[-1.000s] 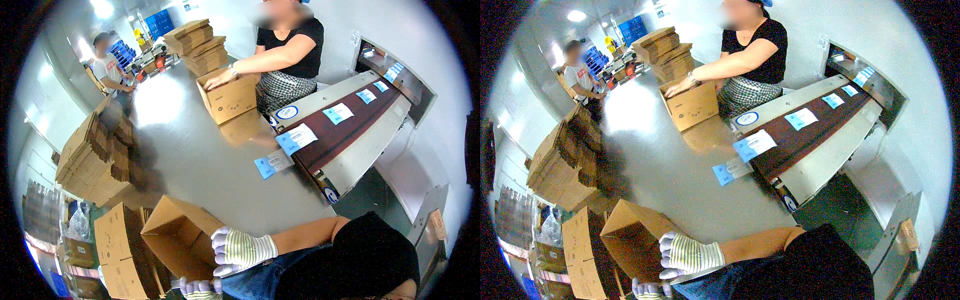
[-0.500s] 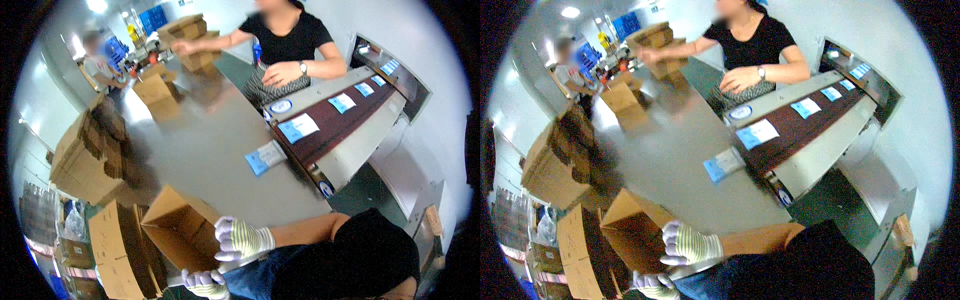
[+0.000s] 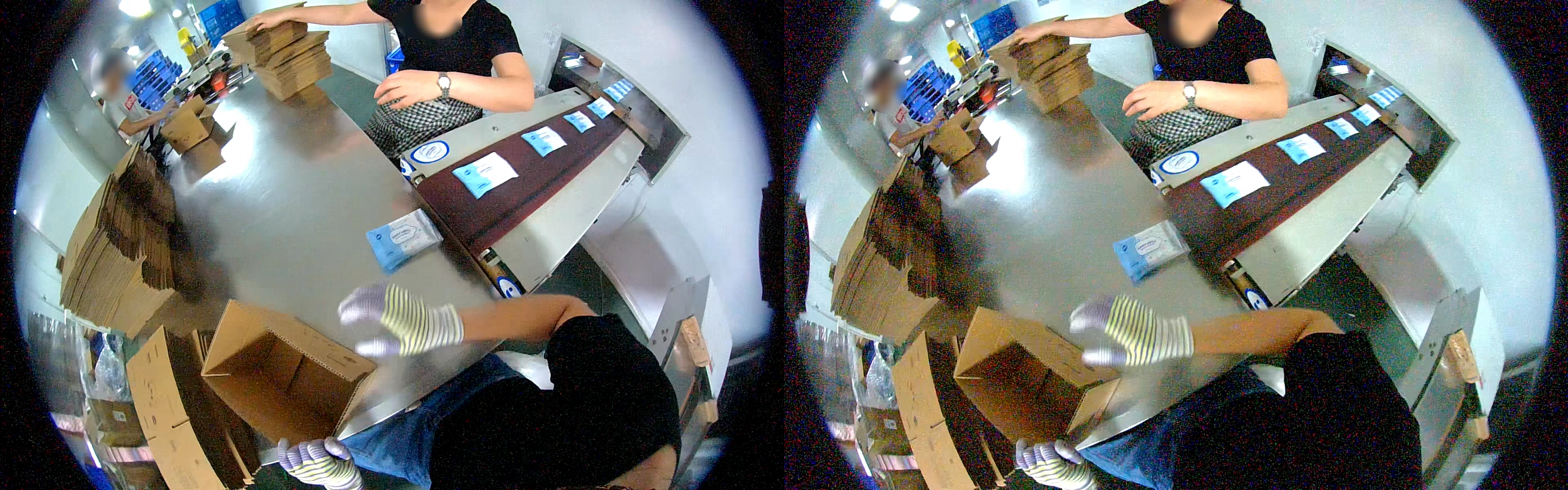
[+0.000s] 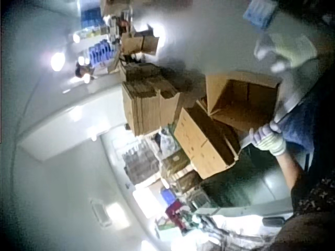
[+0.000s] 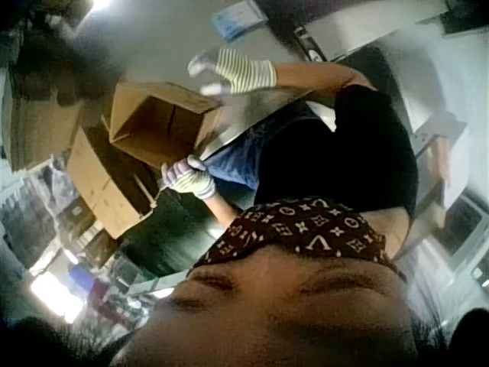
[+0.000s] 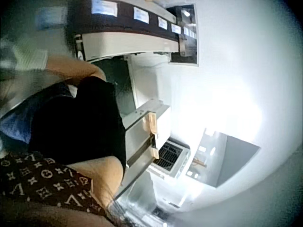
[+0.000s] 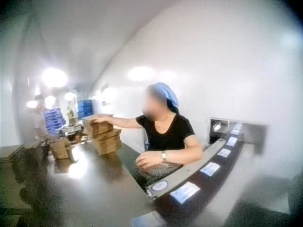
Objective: The person picks up blue packets from a conveyor belt and places them into a cardboard box, then moves the filled box to a stack on the table.
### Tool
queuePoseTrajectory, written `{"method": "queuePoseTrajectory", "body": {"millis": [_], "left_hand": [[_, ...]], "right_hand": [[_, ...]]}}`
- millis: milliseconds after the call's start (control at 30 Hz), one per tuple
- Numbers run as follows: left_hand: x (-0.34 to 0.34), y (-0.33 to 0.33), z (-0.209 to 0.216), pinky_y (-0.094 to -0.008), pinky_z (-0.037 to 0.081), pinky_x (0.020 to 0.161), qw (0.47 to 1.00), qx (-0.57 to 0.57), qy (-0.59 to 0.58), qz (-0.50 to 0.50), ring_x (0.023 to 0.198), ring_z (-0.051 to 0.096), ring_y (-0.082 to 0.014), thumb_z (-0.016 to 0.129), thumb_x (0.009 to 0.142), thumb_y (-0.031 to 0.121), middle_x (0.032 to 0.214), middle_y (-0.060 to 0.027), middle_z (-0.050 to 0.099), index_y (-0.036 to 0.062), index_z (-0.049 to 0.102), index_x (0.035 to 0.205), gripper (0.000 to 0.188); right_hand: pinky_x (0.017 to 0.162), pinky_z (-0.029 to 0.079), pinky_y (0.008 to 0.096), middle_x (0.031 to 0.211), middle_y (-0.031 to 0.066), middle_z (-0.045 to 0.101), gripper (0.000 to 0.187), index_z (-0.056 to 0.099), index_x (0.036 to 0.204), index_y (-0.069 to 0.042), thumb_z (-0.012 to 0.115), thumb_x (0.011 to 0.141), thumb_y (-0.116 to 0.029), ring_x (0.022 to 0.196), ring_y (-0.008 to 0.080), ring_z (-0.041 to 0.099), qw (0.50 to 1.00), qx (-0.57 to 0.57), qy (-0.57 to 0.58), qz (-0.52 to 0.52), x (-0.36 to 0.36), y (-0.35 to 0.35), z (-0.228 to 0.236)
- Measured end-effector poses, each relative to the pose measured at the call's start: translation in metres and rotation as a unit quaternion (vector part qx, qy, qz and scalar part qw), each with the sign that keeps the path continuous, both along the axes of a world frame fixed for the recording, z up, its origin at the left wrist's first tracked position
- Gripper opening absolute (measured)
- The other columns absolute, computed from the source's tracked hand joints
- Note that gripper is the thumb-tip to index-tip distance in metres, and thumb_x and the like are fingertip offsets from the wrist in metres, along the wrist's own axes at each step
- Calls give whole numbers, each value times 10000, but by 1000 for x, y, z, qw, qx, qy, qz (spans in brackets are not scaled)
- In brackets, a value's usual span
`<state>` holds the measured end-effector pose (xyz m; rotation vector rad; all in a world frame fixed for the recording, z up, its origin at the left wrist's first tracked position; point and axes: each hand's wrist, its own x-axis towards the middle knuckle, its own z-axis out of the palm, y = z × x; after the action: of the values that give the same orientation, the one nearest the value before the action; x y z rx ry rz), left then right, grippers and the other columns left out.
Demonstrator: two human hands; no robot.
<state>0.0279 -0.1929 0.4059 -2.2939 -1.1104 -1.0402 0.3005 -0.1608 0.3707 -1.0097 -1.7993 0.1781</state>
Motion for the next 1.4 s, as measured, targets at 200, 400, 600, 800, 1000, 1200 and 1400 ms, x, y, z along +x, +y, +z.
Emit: {"method": "queuePoseTrajectory", "body": {"millis": [200, 400, 600, 800, 1000, 1200, 1400], "left_hand": [[0, 0, 1, -406, 501, 722, 1000, 14, 6, 1, 533, 437, -235, 499, 856, 162, 550, -52, 386, 114, 440, 635, 235], [-11, 2, -23, -439, 482, 767, 1000, -4, 14, 3, 578, 440, -240, 462, 884, 194, 615, -60, 399, 109, 419, 661, 243], [-22, -4, -41, -471, 405, 856, 998, -54, 18, 25, 867, 507, -318, 497, 736, 146, 689, -61, 398, 132, 413, 700, 93], [-15, -4, -31, -467, 428, 846, 999, -41, 8, 23, 755, 466, -284, 477, 811, 168, 677, -65, 399, 115, 398, 688, 156], [-15, -5, -32, -465, 448, 854, 999, -26, 4, 29, 623, 429, -240, 458, 845, 194, 642, -59, 370, 116, 381, 662, 214], [-20, -4, -35, -470, 448, 859, 999, -26, 16, 40, 641, 450, -249, 449, 860, 212, 643, -73, 388, 109, 390, 652, 240], [-14, -6, -32, -462, 450, 866, 999, -25, -11, 46, 621, 436, -240, 456, 836, 193, 628, -64, 373, 118, 386, 661, 202]], "right_hand": [[846, 475, 433, 974, 163, 642, 388, 596, 1101, -53, 624, 847, -345, 934, 309, 612, 927, -313, -147, -145, 118, 35, 16], [828, 485, 419, 936, 185, 665, 353, 637, 1023, -42, 605, 835, -339, 899, 344, 633, 893, -368, -177, -190, 246, 77, -6], [815, 489, 397, 983, 148, 668, 314, 651, 1010, -58, 662, 804, -295, 919, 318, 631, 832, -376, -368, -175, 238, 86, 33], [860, 473, 422, 1045, 178, 647, 409, 619, 1091, -37, 685, 793, -310, 986, 345, 609, 792, -424, -415, -142, 221, 110, 42], [851, 487, 383, 1111, 170, 632, 493, 561, 1208, -25, 698, 776, -218, 1010, 293, 613, 758, -500, -417, -48, 218, 135, 38], [869, 482, 395, 1186, 132, 614, 491, 543, 1254, -49, 601, 804, -238, 1002, 272, 612, 700, -533, -475, 36, 198, 162, -27], [834, 501, 393, 1041, 212, 632, 625, 644, 1004, -9, 750, 609, -481, 922, 328, 624, 699, -487, -520, -71, 133, 99, -26]]}}
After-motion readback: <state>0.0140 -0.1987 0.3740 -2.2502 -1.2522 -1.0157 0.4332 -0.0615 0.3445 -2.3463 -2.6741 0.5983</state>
